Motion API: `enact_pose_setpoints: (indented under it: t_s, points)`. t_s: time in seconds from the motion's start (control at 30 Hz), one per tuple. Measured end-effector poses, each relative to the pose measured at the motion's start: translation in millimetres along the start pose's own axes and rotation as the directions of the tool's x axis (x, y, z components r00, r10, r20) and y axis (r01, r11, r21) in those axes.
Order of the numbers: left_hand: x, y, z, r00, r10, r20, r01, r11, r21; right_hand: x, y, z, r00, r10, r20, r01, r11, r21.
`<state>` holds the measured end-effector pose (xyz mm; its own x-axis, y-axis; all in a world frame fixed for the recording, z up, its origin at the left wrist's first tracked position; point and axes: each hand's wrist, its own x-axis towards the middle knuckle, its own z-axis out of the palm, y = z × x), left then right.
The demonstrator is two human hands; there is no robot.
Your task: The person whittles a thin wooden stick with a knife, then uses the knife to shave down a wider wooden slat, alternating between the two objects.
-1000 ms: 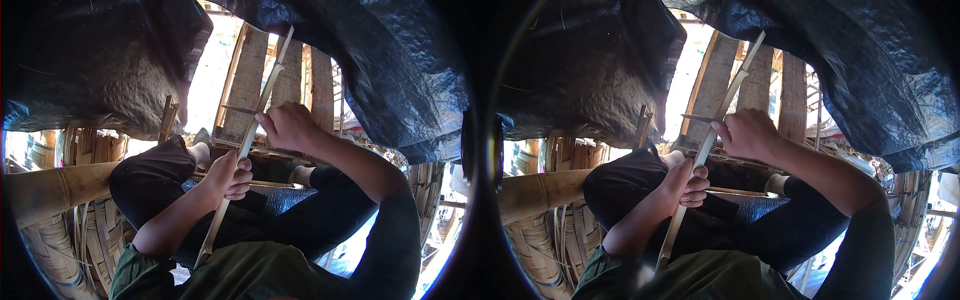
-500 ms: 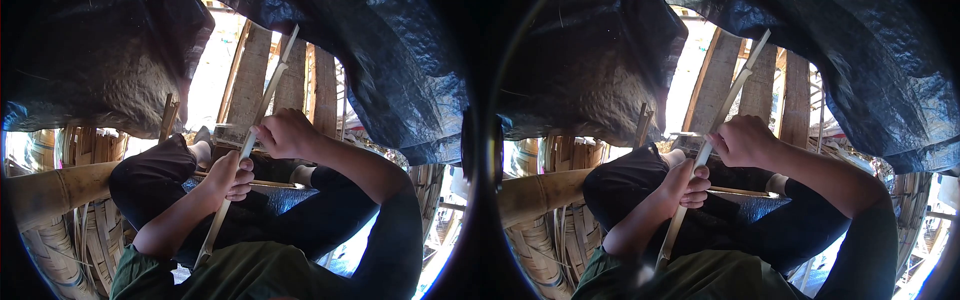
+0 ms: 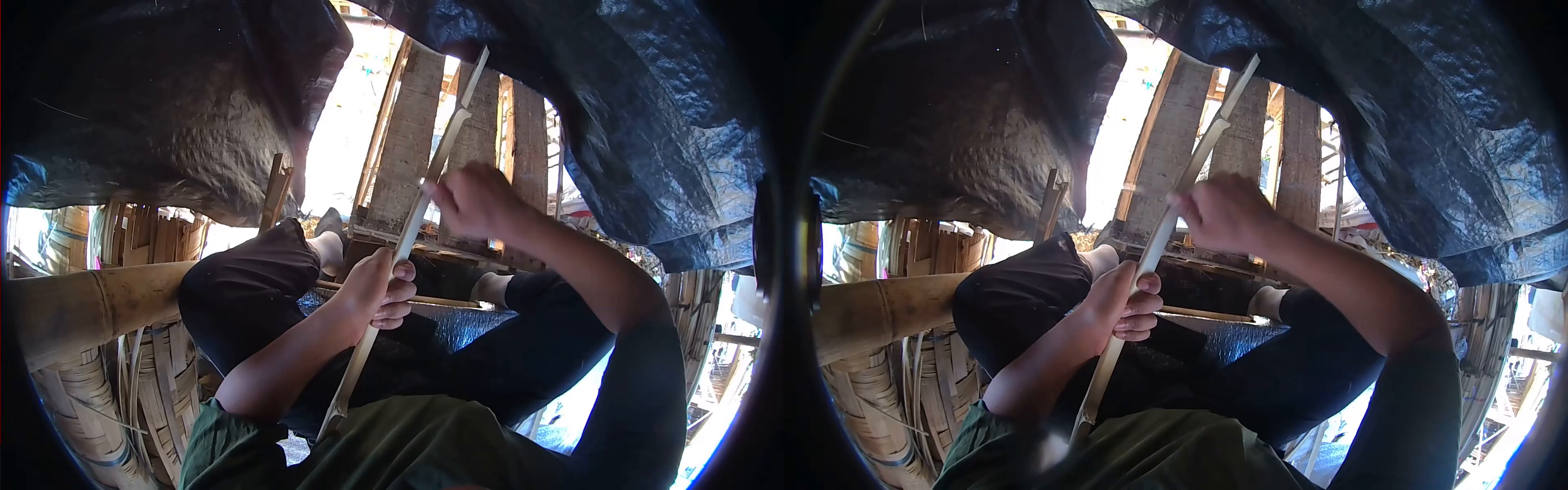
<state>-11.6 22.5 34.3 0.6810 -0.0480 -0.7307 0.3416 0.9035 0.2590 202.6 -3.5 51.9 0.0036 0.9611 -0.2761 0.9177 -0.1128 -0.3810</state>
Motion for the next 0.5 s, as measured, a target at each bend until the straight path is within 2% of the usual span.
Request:
enact_pose_setpoints:
  t_s: [0.03,0.1,0.13,0.17,0.23,0.3,0.37,0.4,0.43,0.5]
  points:
    - [-0.3,-0.1,0.3,1.0,-0.001,0.001,0.001,1.0,0.004,1.3,3.7,-1.4,1.0,0.003,-0.003,-0.003,1.0,0.0]
    - [-1.9,0.6,0.2,1.0,0.007,0.008,-0.007,1.0,0.011,3.0,4.9,-3.7,0.991,-0.034,-0.128,0.02,0.994,-0.11]
    - [-2.9,-0.4,1.1,1.0,0.008,0.009,-0.008,1.0,0.014,-0.6,-7.3,-11.4,0.996,0.089,0.02,-0.088,0.995,-0.038]
    - [-4.3,-1.6,1.7,1.0,0.007,-0.007,-0.007,1.0,0.024,-7.4,-9.5,-2.7,0.996,0.089,0.015,-0.089,0.995,-0.04]
    - [-3.4,-0.9,0.8,1.0,0.012,-0.024,-0.011,0.999,0.03,-16.8,-16.4,14.8,0.964,-0.217,-0.154,0.217,0.976,-0.017]
    - [-0.9,-3.2,-2.0,1.0,0.018,0.007,-0.018,1.0,0.017,-10.3,-2.7,7.6,0.969,-0.227,-0.1,0.225,0.974,-0.031]
    - [-2.6,-0.6,-2.7,1.0,0.014,0.025,-0.015,1.0,0.008,3.5,13.7,-0.6,0.999,-0.008,-0.049,0.005,0.998,-0.062]
    - [-3.9,0.7,-2.3,0.999,0.01,0.048,-0.01,1.0,0.01,5.4,16.3,-4.8,0.99,0.035,-0.136,-0.04,0.999,-0.033]
    - [-5.1,0.8,-1.5,0.999,0.012,0.049,-0.013,1.0,0.012,4.3,15.8,-5.9,0.99,0.035,-0.139,-0.04,0.999,-0.035]
    - [-6.2,1.6,0.3,1.0,-0.003,0.012,0.003,1.0,0.018,-1.1,8.2,-7.6,0.989,0.144,0.035,-0.145,0.988,0.052]
